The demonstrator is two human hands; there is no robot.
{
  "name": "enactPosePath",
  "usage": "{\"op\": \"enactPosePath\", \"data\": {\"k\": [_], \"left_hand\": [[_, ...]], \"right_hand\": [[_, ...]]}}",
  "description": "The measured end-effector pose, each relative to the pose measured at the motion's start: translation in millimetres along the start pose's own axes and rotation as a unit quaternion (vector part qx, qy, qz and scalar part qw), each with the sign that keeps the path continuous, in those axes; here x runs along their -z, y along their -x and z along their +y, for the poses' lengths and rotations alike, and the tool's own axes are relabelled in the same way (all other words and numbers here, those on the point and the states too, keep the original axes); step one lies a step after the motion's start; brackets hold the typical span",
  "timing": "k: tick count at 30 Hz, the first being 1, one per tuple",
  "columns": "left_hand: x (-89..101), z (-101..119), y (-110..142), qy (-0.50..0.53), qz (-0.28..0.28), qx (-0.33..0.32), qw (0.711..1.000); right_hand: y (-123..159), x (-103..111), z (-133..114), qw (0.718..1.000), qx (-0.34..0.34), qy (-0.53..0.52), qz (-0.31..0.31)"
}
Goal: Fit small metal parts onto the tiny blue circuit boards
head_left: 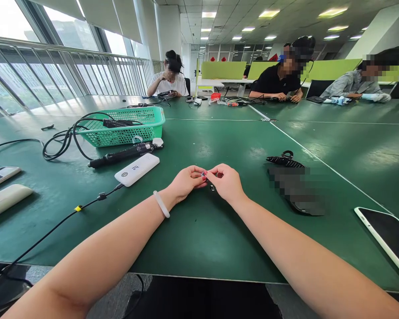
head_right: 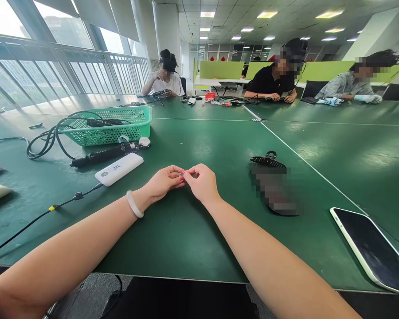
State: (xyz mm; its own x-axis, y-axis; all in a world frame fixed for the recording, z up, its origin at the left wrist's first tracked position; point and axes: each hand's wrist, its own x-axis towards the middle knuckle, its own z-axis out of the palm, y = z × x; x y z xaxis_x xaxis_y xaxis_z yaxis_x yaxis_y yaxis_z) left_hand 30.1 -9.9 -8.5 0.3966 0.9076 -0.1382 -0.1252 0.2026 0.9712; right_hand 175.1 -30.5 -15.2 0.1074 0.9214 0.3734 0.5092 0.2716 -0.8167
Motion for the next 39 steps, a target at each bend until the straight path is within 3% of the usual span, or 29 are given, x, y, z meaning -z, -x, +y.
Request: {"op": "enactPosePath", "data": {"k": [7, 11, 14, 18, 25, 30, 33, 36, 39], "left_hand": [[6.7, 1.0, -2.8, 0.055, 0.012, 0.016, 0.998], [8.3, 2.1, -3.9, 0.082, 0.045, 0.032, 0.995], [9.4, 1.8, -4.7, 0.088, 0.056, 0.035, 0.994], [10.0, 1.0, -5.0, 0.084, 0.077, 0.025, 0.993], [9.1, 0.8, -3.3, 0.039, 0.085, 0.017, 0.995], [12.8, -1.7, -5.7, 0.027, 0.074, 0.006, 0.997], [15.5, -2.1, -6.5, 0.028, 0.06, 0.005, 0.998], [16.7, -0.1, -5.1, 0.026, 0.022, 0.019, 0.999], [16.3, 2.6, -2.7, 0.02, -0.024, 0.045, 0.998]], "right_hand": [[-3.8, 11.7, -1.3, 0.999, 0.005, -0.032, -0.02], [-8.2, 24.0, 9.5, 0.992, -0.043, 0.069, -0.1], [-7.2, 25.0, 15.6, 0.977, -0.026, 0.138, -0.161], [-3.5, 12.9, 12.0, 0.962, 0.048, 0.193, -0.189], [-3.1, -8.4, 8.3, 0.94, 0.094, 0.27, -0.186], [-5.2, -9.9, 16.9, 0.911, 0.162, 0.325, -0.197], [-7.6, -0.3, 17.3, 0.924, 0.18, 0.282, -0.185], [-9.2, 12.2, 12.8, 0.955, 0.202, 0.176, -0.127], [-9.2, 18.5, 8.3, 0.963, 0.225, 0.114, -0.097]]}}
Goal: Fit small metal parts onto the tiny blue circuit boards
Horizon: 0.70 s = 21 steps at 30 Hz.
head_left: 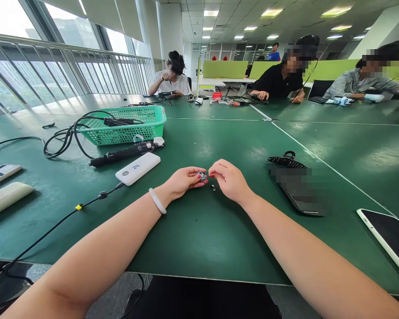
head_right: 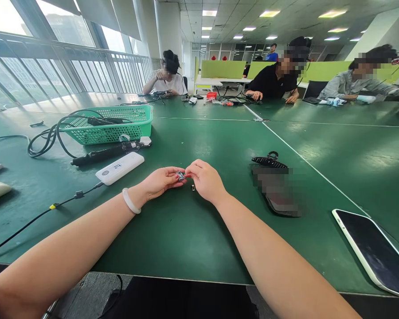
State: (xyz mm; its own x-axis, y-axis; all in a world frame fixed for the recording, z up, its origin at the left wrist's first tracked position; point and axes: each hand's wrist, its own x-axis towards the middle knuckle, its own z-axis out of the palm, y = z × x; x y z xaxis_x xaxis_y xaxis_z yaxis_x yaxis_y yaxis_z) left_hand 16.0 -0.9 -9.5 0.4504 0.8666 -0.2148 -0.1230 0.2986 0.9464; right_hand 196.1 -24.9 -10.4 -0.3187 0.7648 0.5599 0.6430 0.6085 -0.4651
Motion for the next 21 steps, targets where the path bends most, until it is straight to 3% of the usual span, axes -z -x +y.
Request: {"op": "enactPosePath", "data": {"k": [6, 13, 17, 21], "left_hand": [[-2.5, 2.8, 4.7, 0.01, -0.072, 0.029, 0.997], [-1.8, 4.0, 5.2, 0.008, -0.077, 0.046, 0.996], [-2.2, 4.5, 4.9, 0.014, -0.052, 0.051, 0.997], [-2.3, 4.2, 3.0, 0.045, 0.017, 0.046, 0.998]], "right_hand": [[0.2, -3.7, 0.2, 0.999, 0.032, -0.001, -0.027], [0.6, -2.7, 1.0, 1.0, 0.014, -0.01, -0.001], [1.1, 2.3, 2.7, 1.0, -0.013, -0.021, 0.002], [4.4, 6.9, 9.0, 0.99, -0.108, 0.011, -0.088]]}}
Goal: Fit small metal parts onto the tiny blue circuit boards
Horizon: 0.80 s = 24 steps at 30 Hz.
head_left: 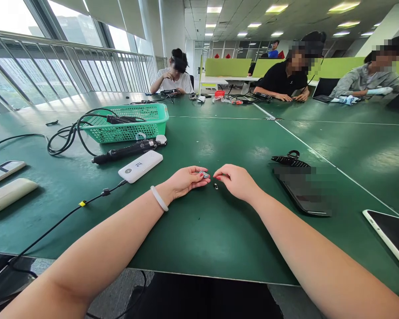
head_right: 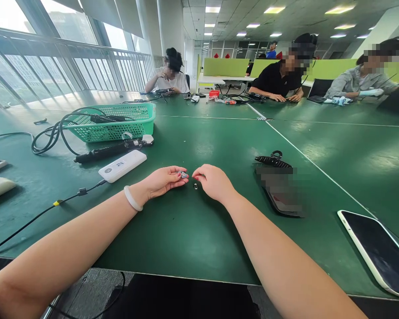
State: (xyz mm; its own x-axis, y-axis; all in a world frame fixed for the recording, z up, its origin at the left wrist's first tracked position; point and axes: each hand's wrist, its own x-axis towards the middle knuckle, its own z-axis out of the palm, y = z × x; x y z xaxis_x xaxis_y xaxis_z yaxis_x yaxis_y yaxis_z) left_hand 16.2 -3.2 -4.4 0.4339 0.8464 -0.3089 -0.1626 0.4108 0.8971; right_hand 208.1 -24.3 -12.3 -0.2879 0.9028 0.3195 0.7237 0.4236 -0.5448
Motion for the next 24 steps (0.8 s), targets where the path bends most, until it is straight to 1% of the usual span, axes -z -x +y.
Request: {"op": "enactPosePath", "data": {"k": [2, 4, 9, 14, 16, 21, 24], "left_hand": [[0.1, -0.3, -0.8, 0.008, 0.021, -0.005, 1.0], [-0.1, -0.5, -0.6, 0.005, 0.026, -0.007, 1.0], [-1.4, -1.1, 1.8, -0.018, 0.019, -0.003, 1.0], [-0.2, -1.8, 2.5, -0.034, -0.002, -0.005, 0.999], [0.4, -2.1, 2.5, -0.045, -0.003, -0.006, 0.999], [0.6, -3.7, 2.0, -0.063, -0.004, -0.021, 0.998], [0.8, -5.1, 1.5, -0.072, -0.007, -0.034, 0.997]], "right_hand": [[1.2, -0.1, 2.4, 0.998, -0.032, 0.017, -0.051], [1.7, -1.8, 2.5, 0.996, -0.043, 0.028, -0.077], [0.6, -6.8, -1.5, 0.994, -0.039, 0.051, -0.094], [1.4, -5.9, -3.0, 0.992, -0.042, 0.05, -0.106], [2.0, -4.6, -4.5, 0.994, -0.04, 0.044, -0.088], [3.0, -4.0, -11.9, 0.999, -0.047, -0.025, 0.013], [3.7, -6.6, -14.8, 0.997, -0.041, -0.044, 0.044]]}}
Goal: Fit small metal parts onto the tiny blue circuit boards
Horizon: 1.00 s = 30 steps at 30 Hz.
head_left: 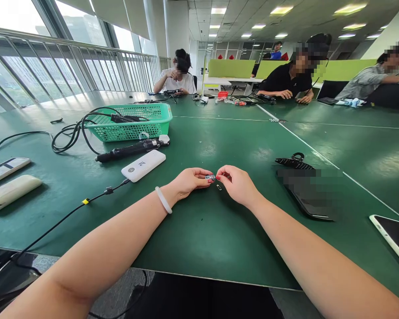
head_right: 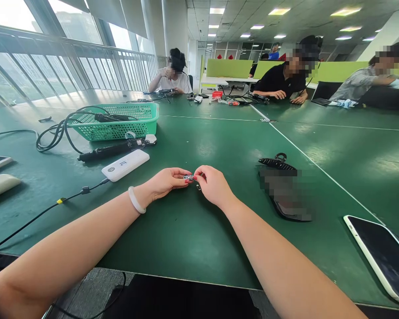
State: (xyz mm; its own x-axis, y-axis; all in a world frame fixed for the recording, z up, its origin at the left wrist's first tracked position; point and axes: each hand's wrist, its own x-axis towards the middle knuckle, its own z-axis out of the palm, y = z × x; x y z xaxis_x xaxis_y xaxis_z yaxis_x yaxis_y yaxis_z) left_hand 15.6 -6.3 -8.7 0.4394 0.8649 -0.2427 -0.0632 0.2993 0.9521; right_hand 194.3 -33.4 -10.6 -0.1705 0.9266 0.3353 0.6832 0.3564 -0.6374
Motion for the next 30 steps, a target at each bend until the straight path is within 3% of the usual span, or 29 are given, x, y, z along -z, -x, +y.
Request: {"op": "enactPosePath", "data": {"k": [13, 24, 30], "left_hand": [[1.7, -3.6, -2.5, 0.009, -0.015, -0.006, 1.0], [2.1, 2.0, 0.5, 0.035, -0.017, 0.023, 0.999], [4.0, -2.2, -1.8, 0.036, -0.03, 0.004, 0.999]], "right_hand": [[0.5, -3.9, -0.4, 0.988, 0.131, 0.069, 0.033], [1.6, -9.3, 5.2, 0.974, 0.196, 0.075, 0.088], [2.5, -9.5, 5.0, 0.98, 0.17, 0.052, 0.085]]}}
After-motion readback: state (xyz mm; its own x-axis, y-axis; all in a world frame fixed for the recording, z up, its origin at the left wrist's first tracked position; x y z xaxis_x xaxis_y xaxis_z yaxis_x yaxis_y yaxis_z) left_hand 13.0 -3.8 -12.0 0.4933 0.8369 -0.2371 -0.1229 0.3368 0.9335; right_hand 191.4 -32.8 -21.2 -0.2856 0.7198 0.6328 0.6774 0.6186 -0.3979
